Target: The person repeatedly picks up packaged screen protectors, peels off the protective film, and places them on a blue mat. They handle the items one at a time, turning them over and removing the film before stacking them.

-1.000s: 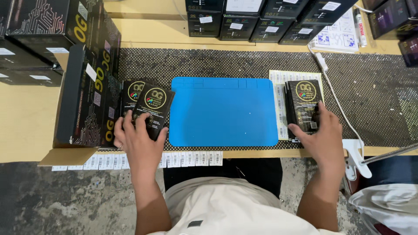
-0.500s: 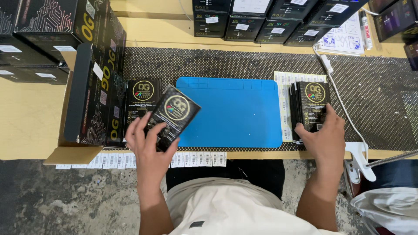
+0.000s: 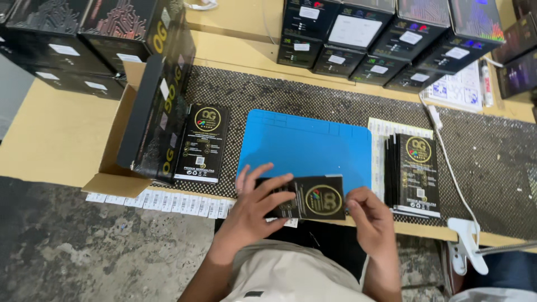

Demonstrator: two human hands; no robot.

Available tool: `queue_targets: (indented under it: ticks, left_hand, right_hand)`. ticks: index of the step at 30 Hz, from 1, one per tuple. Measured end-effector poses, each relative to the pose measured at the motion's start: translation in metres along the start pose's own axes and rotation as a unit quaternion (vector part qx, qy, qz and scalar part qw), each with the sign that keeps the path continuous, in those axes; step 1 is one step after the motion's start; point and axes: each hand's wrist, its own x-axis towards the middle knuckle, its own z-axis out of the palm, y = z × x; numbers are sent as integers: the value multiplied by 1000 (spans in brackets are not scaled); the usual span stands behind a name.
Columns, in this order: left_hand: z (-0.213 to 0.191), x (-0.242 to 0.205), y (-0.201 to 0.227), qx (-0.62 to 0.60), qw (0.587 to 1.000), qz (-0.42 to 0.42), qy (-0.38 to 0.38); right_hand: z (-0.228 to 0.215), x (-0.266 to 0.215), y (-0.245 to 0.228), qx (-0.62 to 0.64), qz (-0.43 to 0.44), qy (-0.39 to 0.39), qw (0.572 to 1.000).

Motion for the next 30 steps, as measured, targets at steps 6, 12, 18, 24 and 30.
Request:
queue_targets:
  ticks: [6,12,18,24,30]
  left_hand:
    - [-5,4,-2,-51,997,41,-36]
    - [12,8,-20,-105,989,92,-58]
    - [-23,3,-30,11,998,-44,49]
    - [16,4,-11,6,950,-242,195]
    - [47,5,9,72,979,-189,30]
  right_hand:
    - [-1,-6,20,75,90,-99,988]
    - [-26,1,37,61,124,-202,970]
    - [-60,-5,7,106,210,140,962]
    - [-72,9,27,300,48,291,907]
    - [-70,26,40,320,47,265,908]
